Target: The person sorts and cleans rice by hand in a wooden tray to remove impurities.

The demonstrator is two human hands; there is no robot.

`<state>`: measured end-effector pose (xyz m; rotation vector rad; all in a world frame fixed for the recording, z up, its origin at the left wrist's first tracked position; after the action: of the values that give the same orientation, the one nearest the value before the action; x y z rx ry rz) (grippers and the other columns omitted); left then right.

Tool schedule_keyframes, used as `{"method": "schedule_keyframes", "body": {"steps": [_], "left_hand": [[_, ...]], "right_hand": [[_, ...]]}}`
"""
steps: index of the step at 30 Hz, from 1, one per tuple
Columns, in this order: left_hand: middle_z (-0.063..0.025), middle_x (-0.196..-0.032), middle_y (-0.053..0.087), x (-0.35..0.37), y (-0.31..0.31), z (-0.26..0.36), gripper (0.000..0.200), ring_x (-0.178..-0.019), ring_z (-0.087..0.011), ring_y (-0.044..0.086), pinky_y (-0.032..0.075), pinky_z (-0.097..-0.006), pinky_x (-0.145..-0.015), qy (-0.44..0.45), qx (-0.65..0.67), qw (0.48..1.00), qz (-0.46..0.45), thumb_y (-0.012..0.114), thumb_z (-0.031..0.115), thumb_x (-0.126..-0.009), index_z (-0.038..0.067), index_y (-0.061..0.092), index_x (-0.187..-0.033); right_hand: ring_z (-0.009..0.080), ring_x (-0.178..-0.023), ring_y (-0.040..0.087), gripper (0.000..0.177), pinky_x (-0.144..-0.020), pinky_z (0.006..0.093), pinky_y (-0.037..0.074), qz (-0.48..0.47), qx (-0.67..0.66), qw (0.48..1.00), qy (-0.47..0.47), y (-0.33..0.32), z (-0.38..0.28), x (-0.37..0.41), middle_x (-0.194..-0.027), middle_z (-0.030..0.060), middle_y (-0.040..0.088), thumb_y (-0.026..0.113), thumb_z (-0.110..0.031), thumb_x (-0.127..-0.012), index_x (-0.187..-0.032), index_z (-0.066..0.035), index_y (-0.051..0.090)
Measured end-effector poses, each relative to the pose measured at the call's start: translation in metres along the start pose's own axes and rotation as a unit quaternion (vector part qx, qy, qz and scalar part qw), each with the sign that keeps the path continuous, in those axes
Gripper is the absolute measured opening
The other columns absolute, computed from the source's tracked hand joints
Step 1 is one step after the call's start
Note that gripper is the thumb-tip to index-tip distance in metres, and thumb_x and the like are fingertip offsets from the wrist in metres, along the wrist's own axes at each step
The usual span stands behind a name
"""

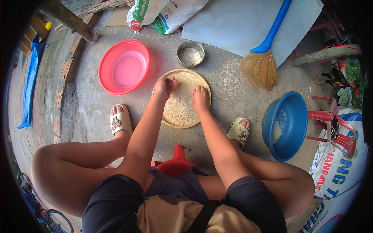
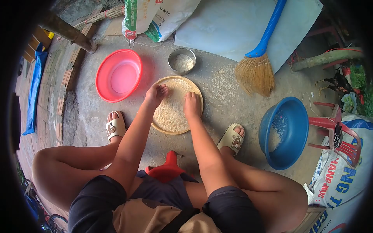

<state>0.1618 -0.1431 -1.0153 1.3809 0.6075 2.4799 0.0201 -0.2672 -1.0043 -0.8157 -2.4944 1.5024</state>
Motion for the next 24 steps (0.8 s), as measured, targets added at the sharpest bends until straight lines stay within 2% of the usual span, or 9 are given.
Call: {"method": "schedule_keyframes", "body": {"steps": [2,4,6,10,13,16,20,22,24], "left_hand": [[-0.0142,-0.084,0.061,0.006,0.002,-0.008,0.03,-0.074,-0.025,0.06,0.053,-0.0367,-0.072,-0.006,0.01,1.0,-0.002,0.032,0.017,-0.093,-0.004,0.053,-0.094],[-0.014,-0.08,0.06,0.01,0.008,-0.014,0.029,-0.068,-0.0247,0.06,0.054,-0.0356,-0.066,-0.008,0.02,1.0,-0.008,0.032,0.017,-0.093,-0.003,0.053,-0.09],[-0.0143,-0.082,0.061,0.01,0.01,-0.025,0.028,-0.07,-0.0245,0.06,0.053,-0.036,-0.067,-0.036,0.006,0.999,-0.005,0.034,0.018,-0.093,-0.003,0.053,-0.091],[-0.0138,-0.083,0.062,-0.006,0.011,-0.033,0.026,-0.075,-0.0242,0.061,0.052,-0.0357,-0.072,-0.055,-0.002,0.995,-0.087,0.036,0.018,-0.092,-0.001,0.055,-0.093],[-0.0131,-0.084,0.062,-0.001,0.013,-0.018,0.029,-0.075,-0.0233,0.061,0.053,-0.0355,-0.071,-0.05,0.046,0.996,-0.061,0.034,0.017,-0.094,-0.002,0.055,-0.093],[-0.0127,-0.082,0.061,0.0,0.015,-0.007,0.031,-0.074,-0.0231,0.061,0.054,-0.0352,-0.069,-0.02,0.059,0.998,-0.011,0.032,0.017,-0.095,-0.002,0.055,-0.091],[-0.0121,-0.078,0.061,-0.003,0.014,-0.013,0.03,-0.069,-0.0236,0.061,0.054,-0.0346,-0.068,-0.004,0.048,0.999,-0.021,0.032,0.017,-0.093,-0.002,0.054,-0.089],[-0.0122,-0.077,0.061,0.0,0.018,-0.02,0.03,-0.066,-0.0234,0.06,0.054,-0.0342,-0.065,-0.024,0.032,0.999,-0.019,0.032,0.016,-0.093,-0.002,0.054,-0.088],[-0.0125,-0.077,0.061,0.001,0.016,-0.031,0.029,-0.065,-0.0234,0.061,0.054,-0.0337,-0.063,-0.016,0.03,0.999,-0.028,0.032,0.015,-0.092,-0.003,0.055,-0.088]], "right_hand": [[0.0339,-0.085,0.055,0.005,-0.075,0.0438,0.044,-0.022,-0.022,0.995,0.097,0.002,-0.002,-0.008,-0.09,0.0157,0.057,0.055,-0.008,-0.084,-0.086,-0.003,0.054],[0.0345,-0.082,0.055,0.005,-0.074,0.0438,0.045,0.004,-0.037,0.995,0.095,0.009,-0.007,-0.012,-0.087,0.0167,0.057,0.053,-0.007,-0.084,-0.086,-0.002,0.053],[0.0341,-0.085,0.056,0.006,-0.077,0.0424,0.045,0.11,-0.13,0.985,0.025,-0.003,-0.039,-0.009,-0.089,0.0172,0.057,0.052,-0.006,-0.085,-0.088,-0.001,0.053],[0.0343,-0.093,0.055,0.012,-0.084,0.041,0.044,0.011,-0.191,0.979,-0.068,-0.018,-0.079,-0.009,-0.098,0.0164,0.057,0.049,-0.005,-0.086,-0.096,-0.001,0.055],[0.0327,-0.1,0.052,0.021,-0.088,0.0398,0.043,0.081,-0.111,0.99,-0.002,-0.038,-0.054,-0.007,-0.106,0.0158,0.054,0.049,-0.005,-0.086,-0.106,-0.002,0.056],[0.0268,-0.106,0.052,0.035,-0.087,0.0327,0.048,-0.093,0.149,0.984,-0.028,-0.041,0.009,0.009,-0.112,0.0122,0.05,0.05,-0.003,-0.085,-0.12,-0.002,0.05],[0.0254,-0.105,0.051,0.03,-0.081,0.0302,0.05,-0.069,0.255,0.96,-0.094,-0.032,0.031,0.018,-0.112,0.0129,0.049,0.049,-0.004,-0.084,-0.113,0.001,0.05],[0.0274,-0.101,0.052,0.024,-0.08,0.031,0.051,-0.116,0.269,0.956,0.007,-0.031,0.027,0.015,-0.109,0.0144,0.049,0.048,-0.002,-0.084,-0.107,0.003,0.051],[0.0285,-0.101,0.052,0.022,-0.079,0.0314,0.051,-0.116,0.273,0.955,-0.003,-0.031,0.029,0.017,-0.107,0.015,0.05,0.05,-0.002,-0.083,-0.104,0.002,0.051]]}}
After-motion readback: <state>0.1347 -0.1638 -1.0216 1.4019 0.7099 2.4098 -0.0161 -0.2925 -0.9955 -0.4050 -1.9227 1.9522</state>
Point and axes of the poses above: each hand's wrist, its own x-axis away from the middle knuckle, its own y-axis out of the palm, z = x × y, the point moved 2 cm from there along -x, towards the middle knuckle
